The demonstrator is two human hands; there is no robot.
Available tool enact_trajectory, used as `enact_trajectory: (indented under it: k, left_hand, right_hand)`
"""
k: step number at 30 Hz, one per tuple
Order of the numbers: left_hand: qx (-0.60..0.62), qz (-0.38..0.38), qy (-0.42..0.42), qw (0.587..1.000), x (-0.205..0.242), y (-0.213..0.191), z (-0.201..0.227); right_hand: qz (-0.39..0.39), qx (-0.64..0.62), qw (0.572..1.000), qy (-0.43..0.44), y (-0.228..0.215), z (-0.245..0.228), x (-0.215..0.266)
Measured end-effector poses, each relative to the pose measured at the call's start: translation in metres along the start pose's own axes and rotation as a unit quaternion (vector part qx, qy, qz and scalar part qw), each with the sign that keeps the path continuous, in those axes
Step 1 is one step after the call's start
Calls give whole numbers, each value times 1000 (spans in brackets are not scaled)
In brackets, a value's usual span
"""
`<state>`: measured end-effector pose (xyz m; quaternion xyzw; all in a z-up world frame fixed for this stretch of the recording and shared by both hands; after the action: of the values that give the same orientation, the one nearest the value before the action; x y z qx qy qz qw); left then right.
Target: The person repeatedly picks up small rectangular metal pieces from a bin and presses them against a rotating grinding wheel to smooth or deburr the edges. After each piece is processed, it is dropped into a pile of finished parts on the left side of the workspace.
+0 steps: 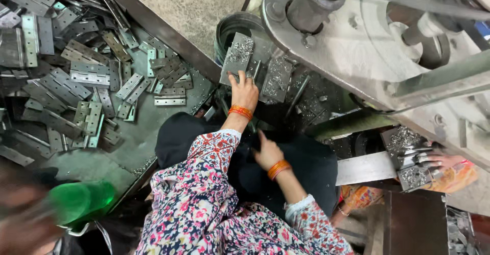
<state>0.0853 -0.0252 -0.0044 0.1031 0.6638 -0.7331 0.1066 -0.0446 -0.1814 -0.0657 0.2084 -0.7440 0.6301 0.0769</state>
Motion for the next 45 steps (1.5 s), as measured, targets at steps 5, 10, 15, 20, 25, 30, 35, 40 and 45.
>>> enact_trajectory:
  k: [5,10,15,20,25,30,35,40,45]
  left_hand:
    - [1,13,2,1000,3,-6,0]
    - [-25,54,10,998,3,-7,5]
    - [-23,17,28,999,7,-1,16]
    - [-7,33,16,999,6,-7,11]
    - [30,59,3,998,8,-9,4]
    - [41,74,-4,996,-1,-4,-4]
    - [66,69,-23,995,-18,6,-3]
    - [78,55,-26,995,-20,8,-6]
    - [63,53,-22,996,-19,12,-6]
  right_hand:
    - [91,-138,986,-19,45,12,14]
    - [45,-74,996,-3,25,11,5]
    - [-13,-2,1000,-17,-12,2,-7]
    - [25,-54,998,5,39,9,5]
    - [62,-87,994,17,88,17,2]
    - [27,-69,997,-14,41,16,3]
    - [20,-33,999,6,12,21,-7]
    - [67,-72,995,24,82,24,4]
    - [20,-126,992,8,63,22,3]
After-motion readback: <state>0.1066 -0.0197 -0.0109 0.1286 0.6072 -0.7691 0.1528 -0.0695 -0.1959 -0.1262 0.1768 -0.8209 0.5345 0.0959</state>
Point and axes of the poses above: each hand's wrist, its own x-axis away from the middle knuckle, its own y-axis out of the palm, z = x × y, the point moved 7 cm from there along -x, towards the middle knuckle, and after that the axes turned 2 degrees about x, right-handed, at the moved point
